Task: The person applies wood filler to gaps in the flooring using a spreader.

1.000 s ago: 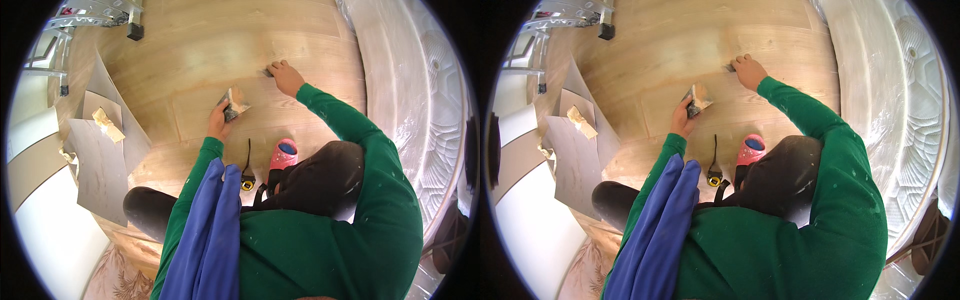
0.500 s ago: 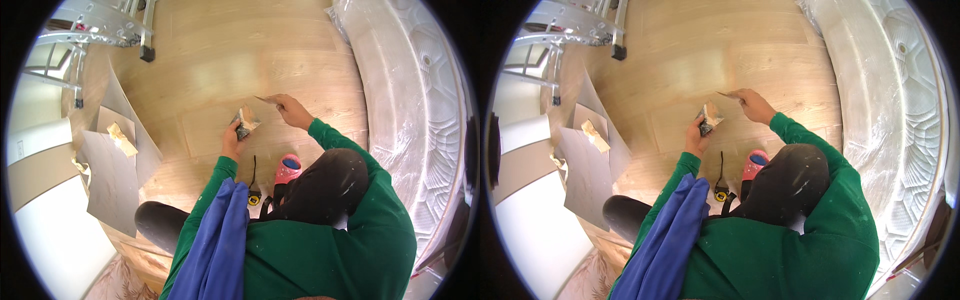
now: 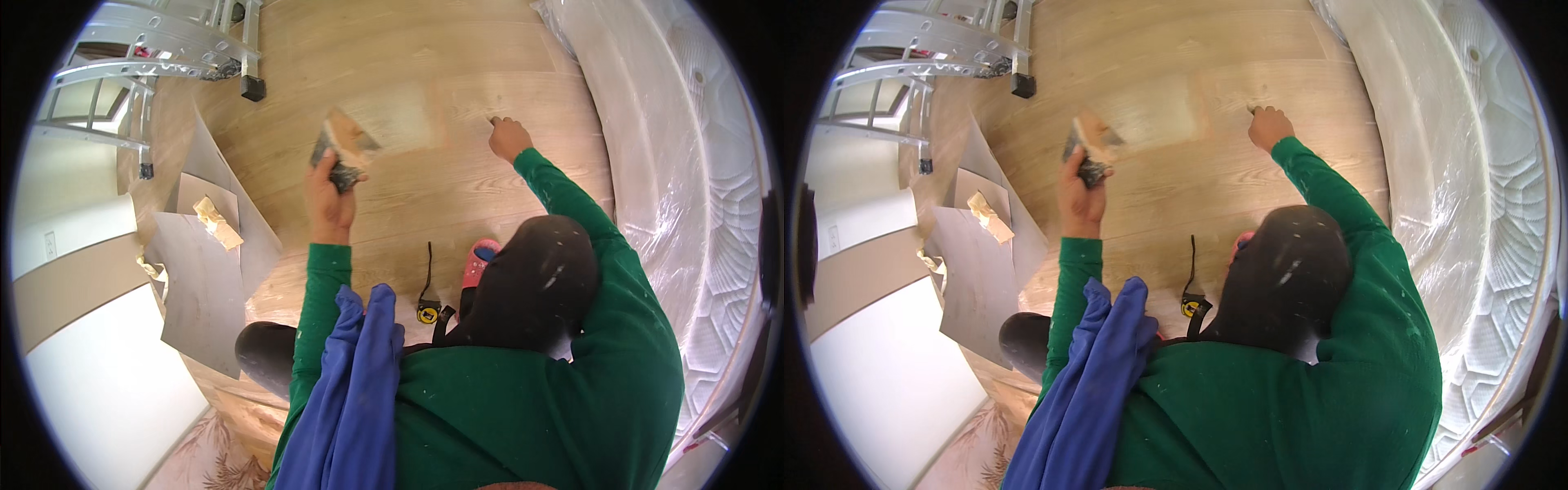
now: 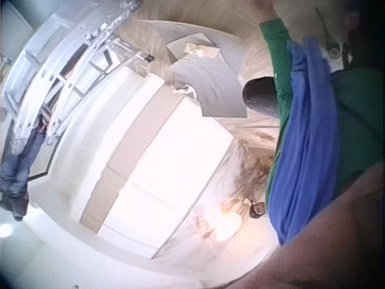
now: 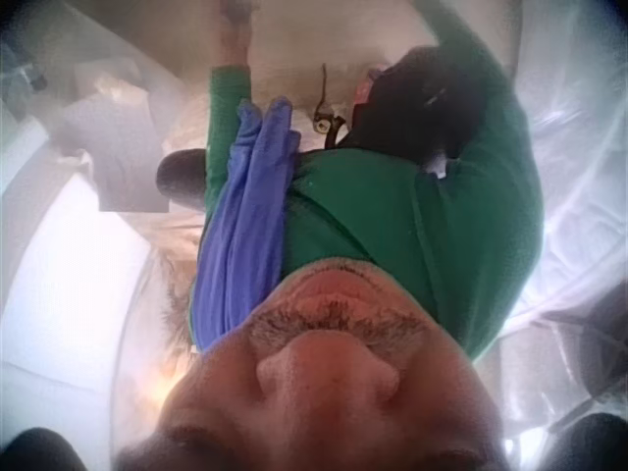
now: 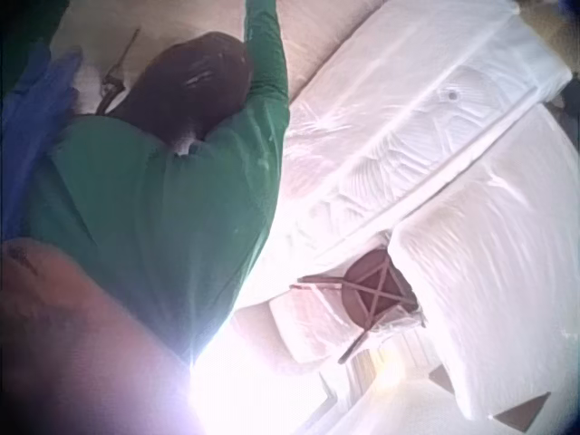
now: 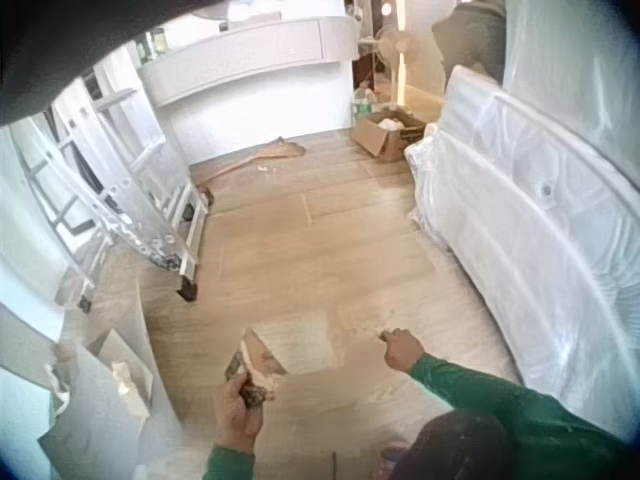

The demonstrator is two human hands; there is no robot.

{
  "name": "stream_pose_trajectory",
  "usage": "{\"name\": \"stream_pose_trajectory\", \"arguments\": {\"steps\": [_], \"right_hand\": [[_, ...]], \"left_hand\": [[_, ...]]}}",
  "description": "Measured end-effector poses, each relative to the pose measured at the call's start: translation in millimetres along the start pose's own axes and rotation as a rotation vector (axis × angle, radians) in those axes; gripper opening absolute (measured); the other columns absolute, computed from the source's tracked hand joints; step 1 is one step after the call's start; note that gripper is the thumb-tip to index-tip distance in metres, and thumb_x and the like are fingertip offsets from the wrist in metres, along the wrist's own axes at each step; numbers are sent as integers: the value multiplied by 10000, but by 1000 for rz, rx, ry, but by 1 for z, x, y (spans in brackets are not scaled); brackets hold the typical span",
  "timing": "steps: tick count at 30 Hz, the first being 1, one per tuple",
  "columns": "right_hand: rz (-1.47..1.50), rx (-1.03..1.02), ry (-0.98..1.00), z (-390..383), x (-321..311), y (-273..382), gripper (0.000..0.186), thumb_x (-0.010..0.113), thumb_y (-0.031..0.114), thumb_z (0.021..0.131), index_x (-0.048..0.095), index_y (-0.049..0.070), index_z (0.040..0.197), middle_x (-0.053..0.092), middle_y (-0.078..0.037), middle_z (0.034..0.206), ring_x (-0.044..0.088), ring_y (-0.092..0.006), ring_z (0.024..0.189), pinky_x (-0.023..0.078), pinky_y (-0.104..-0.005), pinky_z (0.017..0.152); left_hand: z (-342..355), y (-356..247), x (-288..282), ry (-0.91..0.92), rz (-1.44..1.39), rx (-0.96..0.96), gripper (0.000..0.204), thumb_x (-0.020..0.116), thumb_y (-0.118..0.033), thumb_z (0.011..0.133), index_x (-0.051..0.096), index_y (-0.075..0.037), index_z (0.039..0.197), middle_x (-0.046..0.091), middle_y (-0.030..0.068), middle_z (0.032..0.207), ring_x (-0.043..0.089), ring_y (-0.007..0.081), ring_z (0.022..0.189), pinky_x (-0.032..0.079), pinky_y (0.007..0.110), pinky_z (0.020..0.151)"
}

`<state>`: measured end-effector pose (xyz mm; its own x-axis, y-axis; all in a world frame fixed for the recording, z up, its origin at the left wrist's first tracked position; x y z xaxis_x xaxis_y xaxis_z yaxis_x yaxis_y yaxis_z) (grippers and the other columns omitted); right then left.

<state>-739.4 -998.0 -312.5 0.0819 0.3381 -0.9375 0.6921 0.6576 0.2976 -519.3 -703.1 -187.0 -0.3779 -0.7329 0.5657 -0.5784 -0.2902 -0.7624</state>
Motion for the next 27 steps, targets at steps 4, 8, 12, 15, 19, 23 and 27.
{"name": "stream_pose_trajectory", "arguments": {"steps": [4,8,12,15,19,23,27], "right_hand": [[-19,54,17,0,72,8,215,532,105,847,688,-35,892,666,-273,931,657,-422,857,536,-518,747],[87,-38,-103,-12,131,120,218,554,133,855,698,-24,899,675,-266,943,668,-406,865,540,-496,739],[164,-393,189,-26,119,213,239,531,141,864,733,23,818,718,-175,814,715,-311,792,551,-454,680],[598,-193,287,-19,102,179,204,543,119,844,703,9,781,710,-149,764,705,-270,728,545,-404,620],[1698,82,562,-28,22,151,206,533,152,938,635,-11,1013,701,-125,896,666,-244,732,515,-351,566],[2057,169,761,-59,-76,169,231,493,151,988,616,-10,1097,692,-116,921,656,-240,755,509,-358,581],[2057,63,719,-53,-108,165,260,496,145,988,594,-25,1158,697,-122,971,655,-243,771,508,-373,596]], "left_hand": [[-16,-15,-19,-52,-21,-6,280,559,-144,997,568,-22,1249,681,95,1096,676,221,886,564,364,612],[-21,5,-6,-48,31,-68,247,564,-156,996,595,-46,1215,691,65,1078,668,208,884,539,353,634],[-23,-2,-4,-119,174,47,261,546,-156,1007,591,-15,1222,682,96,1085,674,229,908,582,407,695],[-25,-22,12,-43,399,230,302,530,-105,1011,560,28,1281,664,129,1147,680,255,974,595,433,798],[-29,-23,6,133,931,571,449,495,56,960,482,12,1406,604,191,1322,635,350,1152,548,414,964],[-58,-16,69,544,1314,879,637,495,166,831,479,-42,1433,476,212,1471,471,422,1346,466,444,1077],[-56,-14,77,596,1414,963,710,482,195,782,474,-60,1444,412,205,1522,408,422,1394,448,462,1092]]}}
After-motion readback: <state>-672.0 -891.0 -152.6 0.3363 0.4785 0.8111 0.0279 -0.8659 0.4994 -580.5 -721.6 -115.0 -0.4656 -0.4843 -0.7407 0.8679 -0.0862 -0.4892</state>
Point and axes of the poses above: each hand's wrist, its own z-axis towards the middle knuckle, its own x-axis out of the palm, y = z × x, the point moved 5 cm from there along z, towards the middle knuckle
